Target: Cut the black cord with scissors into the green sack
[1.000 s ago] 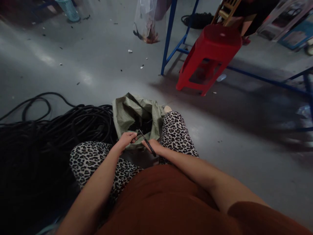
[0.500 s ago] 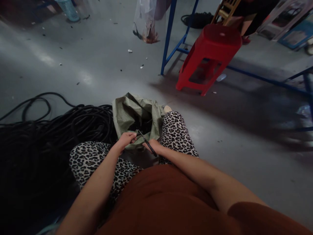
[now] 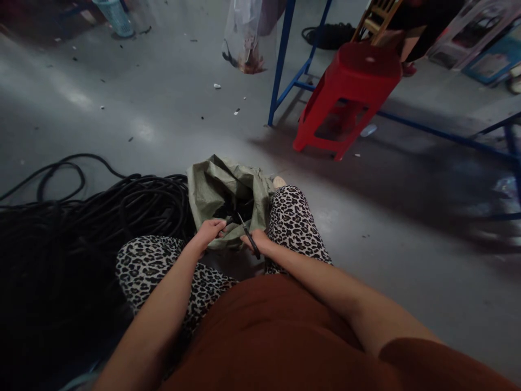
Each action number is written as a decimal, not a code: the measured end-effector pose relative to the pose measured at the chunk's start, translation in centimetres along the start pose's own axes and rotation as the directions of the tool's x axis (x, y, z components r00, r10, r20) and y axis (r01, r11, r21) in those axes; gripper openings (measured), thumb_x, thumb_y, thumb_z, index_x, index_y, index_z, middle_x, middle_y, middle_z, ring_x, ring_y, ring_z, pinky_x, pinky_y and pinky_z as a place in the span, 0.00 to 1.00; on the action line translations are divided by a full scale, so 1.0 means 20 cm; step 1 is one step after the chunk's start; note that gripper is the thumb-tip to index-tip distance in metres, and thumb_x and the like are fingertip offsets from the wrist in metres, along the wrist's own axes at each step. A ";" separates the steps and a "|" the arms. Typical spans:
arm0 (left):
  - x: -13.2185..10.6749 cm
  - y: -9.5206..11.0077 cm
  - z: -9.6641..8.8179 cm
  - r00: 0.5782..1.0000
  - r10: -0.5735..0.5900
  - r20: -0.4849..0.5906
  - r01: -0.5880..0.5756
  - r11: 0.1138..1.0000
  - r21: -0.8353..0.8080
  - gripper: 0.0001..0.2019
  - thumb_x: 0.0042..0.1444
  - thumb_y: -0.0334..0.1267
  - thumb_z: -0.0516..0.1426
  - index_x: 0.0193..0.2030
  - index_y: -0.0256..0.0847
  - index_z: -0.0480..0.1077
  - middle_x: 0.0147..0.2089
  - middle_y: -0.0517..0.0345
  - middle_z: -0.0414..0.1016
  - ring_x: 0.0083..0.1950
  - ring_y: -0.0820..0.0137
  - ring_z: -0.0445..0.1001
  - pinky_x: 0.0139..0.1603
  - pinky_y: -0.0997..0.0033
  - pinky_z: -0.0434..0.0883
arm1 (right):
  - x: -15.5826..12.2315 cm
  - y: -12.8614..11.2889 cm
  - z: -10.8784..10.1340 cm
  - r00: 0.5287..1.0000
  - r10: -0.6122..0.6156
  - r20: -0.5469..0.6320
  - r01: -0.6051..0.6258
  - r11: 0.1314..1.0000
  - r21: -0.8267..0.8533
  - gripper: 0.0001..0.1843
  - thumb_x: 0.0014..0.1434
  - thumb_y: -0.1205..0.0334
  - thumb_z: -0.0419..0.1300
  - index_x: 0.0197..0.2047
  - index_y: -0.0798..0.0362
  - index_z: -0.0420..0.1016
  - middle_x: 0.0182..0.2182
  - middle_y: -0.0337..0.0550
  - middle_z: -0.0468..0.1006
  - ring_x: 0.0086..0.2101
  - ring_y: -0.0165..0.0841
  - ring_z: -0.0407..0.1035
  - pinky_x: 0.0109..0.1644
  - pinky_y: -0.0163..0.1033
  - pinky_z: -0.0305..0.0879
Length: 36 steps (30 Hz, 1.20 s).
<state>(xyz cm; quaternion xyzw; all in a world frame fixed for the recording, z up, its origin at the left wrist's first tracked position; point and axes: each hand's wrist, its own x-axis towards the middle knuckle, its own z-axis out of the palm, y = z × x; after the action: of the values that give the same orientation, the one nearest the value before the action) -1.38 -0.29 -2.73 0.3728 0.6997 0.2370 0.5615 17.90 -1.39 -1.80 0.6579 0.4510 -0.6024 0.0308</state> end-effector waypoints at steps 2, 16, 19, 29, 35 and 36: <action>0.00 0.00 0.00 1.000 0.008 -0.012 -0.008 1.000 -0.002 0.12 0.54 0.43 0.63 0.24 0.38 0.74 0.24 0.61 0.74 0.23 0.75 0.67 0.29 0.73 0.64 | -0.01 0.00 0.00 1.000 0.011 0.027 -0.012 0.999 0.039 0.20 0.70 0.61 0.62 0.25 0.54 0.69 0.13 0.34 0.66 0.14 0.27 0.63 0.17 0.28 0.58; -0.01 0.03 0.00 0.999 0.034 -0.015 -0.033 0.999 0.009 0.14 0.54 0.47 0.64 0.27 0.38 0.75 0.25 0.60 0.76 0.24 0.74 0.67 0.30 0.72 0.65 | 0.00 0.01 0.02 0.989 -0.068 0.134 0.065 0.998 0.022 0.25 0.73 0.49 0.60 0.27 0.55 0.70 0.19 0.39 0.71 0.18 0.28 0.66 0.21 0.30 0.63; -0.02 0.03 0.00 0.999 0.049 -0.005 -0.048 0.998 0.036 0.15 0.54 0.48 0.63 0.25 0.38 0.74 0.24 0.59 0.75 0.24 0.73 0.68 0.30 0.72 0.65 | 0.01 0.02 0.02 0.986 -0.072 0.151 0.074 0.997 -0.014 0.27 0.73 0.47 0.60 0.26 0.55 0.70 0.19 0.40 0.71 0.19 0.29 0.66 0.21 0.30 0.62; -0.03 0.02 0.01 0.996 0.037 0.076 -0.041 0.998 0.052 0.15 0.55 0.44 0.62 0.22 0.39 0.70 0.22 0.63 0.71 0.22 0.75 0.65 0.31 0.72 0.64 | 0.02 0.03 0.01 0.987 -0.071 0.142 0.080 0.995 -0.058 0.30 0.73 0.40 0.58 0.32 0.59 0.75 0.22 0.42 0.74 0.20 0.27 0.67 0.23 0.29 0.62; -0.03 0.00 0.02 0.993 0.022 0.115 -0.033 0.995 0.094 0.16 0.54 0.46 0.63 0.22 0.39 0.71 0.22 0.63 0.71 0.23 0.74 0.66 0.31 0.72 0.64 | 0.04 0.05 0.01 0.983 -0.067 0.173 0.083 0.993 -0.086 0.30 0.71 0.38 0.59 0.33 0.58 0.76 0.23 0.43 0.75 0.23 0.30 0.71 0.24 0.29 0.65; -0.03 0.00 0.03 0.993 0.022 0.119 -0.033 0.995 0.097 0.15 0.54 0.46 0.62 0.22 0.39 0.71 0.23 0.62 0.72 0.23 0.74 0.66 0.31 0.72 0.64 | 0.04 0.05 0.02 0.981 -0.066 0.184 0.081 0.994 -0.078 0.29 0.71 0.39 0.60 0.33 0.58 0.76 0.23 0.43 0.75 0.22 0.31 0.72 0.24 0.30 0.66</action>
<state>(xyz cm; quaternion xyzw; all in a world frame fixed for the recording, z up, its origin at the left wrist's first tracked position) -0.82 -0.79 -2.55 0.4229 0.6711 0.1876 0.5793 18.19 -1.72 -3.01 0.5814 0.4957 -0.6405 0.0773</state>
